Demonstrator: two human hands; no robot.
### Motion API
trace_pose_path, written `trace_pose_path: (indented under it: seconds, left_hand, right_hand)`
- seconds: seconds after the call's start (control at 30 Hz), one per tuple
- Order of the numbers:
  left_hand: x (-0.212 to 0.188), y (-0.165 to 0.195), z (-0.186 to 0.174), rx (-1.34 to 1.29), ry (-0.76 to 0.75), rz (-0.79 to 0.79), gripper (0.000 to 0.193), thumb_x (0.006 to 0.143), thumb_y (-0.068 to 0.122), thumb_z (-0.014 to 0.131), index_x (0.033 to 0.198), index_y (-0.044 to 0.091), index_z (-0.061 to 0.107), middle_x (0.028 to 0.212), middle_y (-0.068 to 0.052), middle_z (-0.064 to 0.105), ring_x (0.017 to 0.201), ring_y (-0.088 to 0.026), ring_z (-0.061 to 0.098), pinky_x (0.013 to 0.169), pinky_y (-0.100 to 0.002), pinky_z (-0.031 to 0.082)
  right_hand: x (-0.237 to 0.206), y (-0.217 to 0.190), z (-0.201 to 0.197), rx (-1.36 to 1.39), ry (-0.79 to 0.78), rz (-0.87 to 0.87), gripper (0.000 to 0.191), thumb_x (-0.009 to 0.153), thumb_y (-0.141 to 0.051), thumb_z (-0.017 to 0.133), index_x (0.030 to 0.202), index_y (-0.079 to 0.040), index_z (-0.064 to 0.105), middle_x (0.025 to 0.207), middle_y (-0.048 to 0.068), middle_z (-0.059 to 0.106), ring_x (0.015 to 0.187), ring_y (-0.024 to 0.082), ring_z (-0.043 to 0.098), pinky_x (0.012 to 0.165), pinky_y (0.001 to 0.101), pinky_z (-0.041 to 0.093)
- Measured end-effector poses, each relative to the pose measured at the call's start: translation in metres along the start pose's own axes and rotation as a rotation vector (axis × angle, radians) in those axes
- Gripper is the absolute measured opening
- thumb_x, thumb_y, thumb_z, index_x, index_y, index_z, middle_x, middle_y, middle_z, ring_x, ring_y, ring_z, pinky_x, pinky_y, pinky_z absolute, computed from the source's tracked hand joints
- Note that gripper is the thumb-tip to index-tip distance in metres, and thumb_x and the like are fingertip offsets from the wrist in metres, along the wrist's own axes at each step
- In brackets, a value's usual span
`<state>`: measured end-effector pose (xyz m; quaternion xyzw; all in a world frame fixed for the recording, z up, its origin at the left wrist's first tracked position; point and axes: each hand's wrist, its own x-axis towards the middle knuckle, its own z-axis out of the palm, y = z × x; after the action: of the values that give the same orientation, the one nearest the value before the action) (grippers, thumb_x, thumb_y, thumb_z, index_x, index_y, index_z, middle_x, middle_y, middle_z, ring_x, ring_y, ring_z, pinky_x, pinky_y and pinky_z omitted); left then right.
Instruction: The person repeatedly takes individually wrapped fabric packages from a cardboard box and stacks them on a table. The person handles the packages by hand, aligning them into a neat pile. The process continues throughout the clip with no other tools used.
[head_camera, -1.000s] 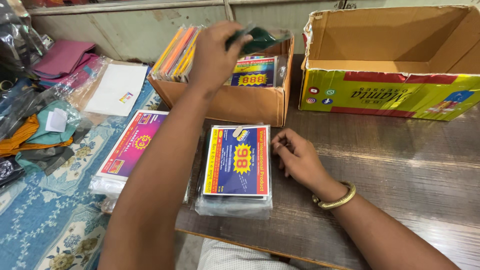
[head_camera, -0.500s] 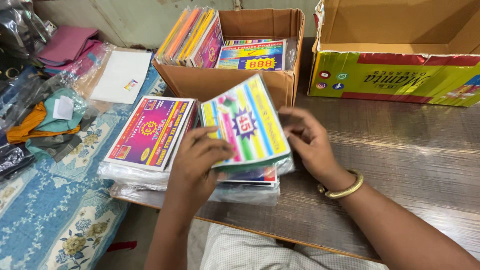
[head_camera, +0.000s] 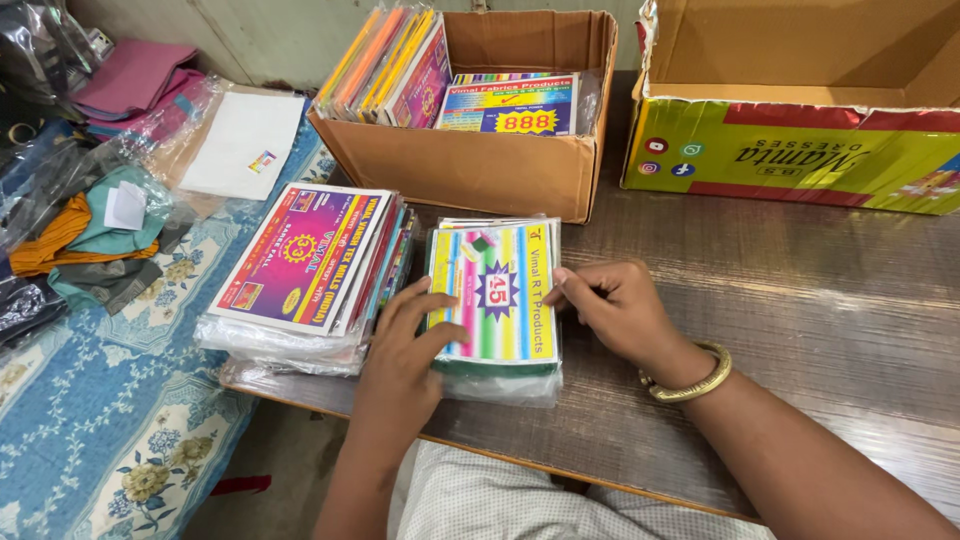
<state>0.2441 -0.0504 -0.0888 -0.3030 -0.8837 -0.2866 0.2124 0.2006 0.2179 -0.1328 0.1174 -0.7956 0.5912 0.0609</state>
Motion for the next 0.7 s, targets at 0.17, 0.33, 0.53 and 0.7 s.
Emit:
trace_pose_path:
  seconds: [0.17,0.33,0.53,0.7]
  left_hand:
    - [0.001,0.007,0.006,0.012,0.026,-0.159,0.056,0.064,-0.02,0.056,0.111,0.008,0.068,0.122,-0.012,0.061,0.126,-0.035,0.057,0.103,-0.045,0.047]
    - [-0.002,0.007,0.007,0.057,0.03,-0.169,0.056,0.068,-0.02,0.057,0.115,0.008,0.066,0.127,-0.013,0.059,0.125,-0.037,0.057,0.102,-0.046,0.047]
    - [-0.01,0.004,0.007,-0.102,-0.012,-0.396,0.068,0.067,-0.02,0.05,0.128,0.008,0.061,0.144,-0.015,0.053,0.131,-0.038,0.054,0.101,-0.045,0.047]
    - [-0.018,0.008,0.011,-0.147,0.067,-0.384,0.077,0.066,-0.015,0.049,0.141,0.005,0.05,0.156,-0.019,0.043,0.143,-0.042,0.043,0.113,-0.046,0.04]
  right_hand:
    - [0.002,0.005,0.0,0.038,0.077,0.041,0.036,0.101,-0.026,0.063,0.083,-0.001,0.081,0.066,0.006,0.074,0.051,0.006,0.058,0.047,0.0244,0.047]
    - [0.003,0.01,0.001,0.01,0.065,0.052,0.035,0.099,-0.025,0.063,0.081,-0.002,0.081,0.064,0.005,0.073,0.049,0.007,0.057,0.045,0.0244,0.045]
    - [0.002,0.016,0.0,0.057,0.01,0.08,0.038,0.1,-0.024,0.062,0.076,-0.001,0.079,0.064,0.005,0.072,0.051,0.007,0.058,0.047,0.023,0.046]
    - [0.003,0.014,-0.002,0.06,0.027,0.068,0.038,0.101,-0.024,0.06,0.078,0.0,0.078,0.064,0.004,0.072,0.051,0.006,0.056,0.047,0.0228,0.046]
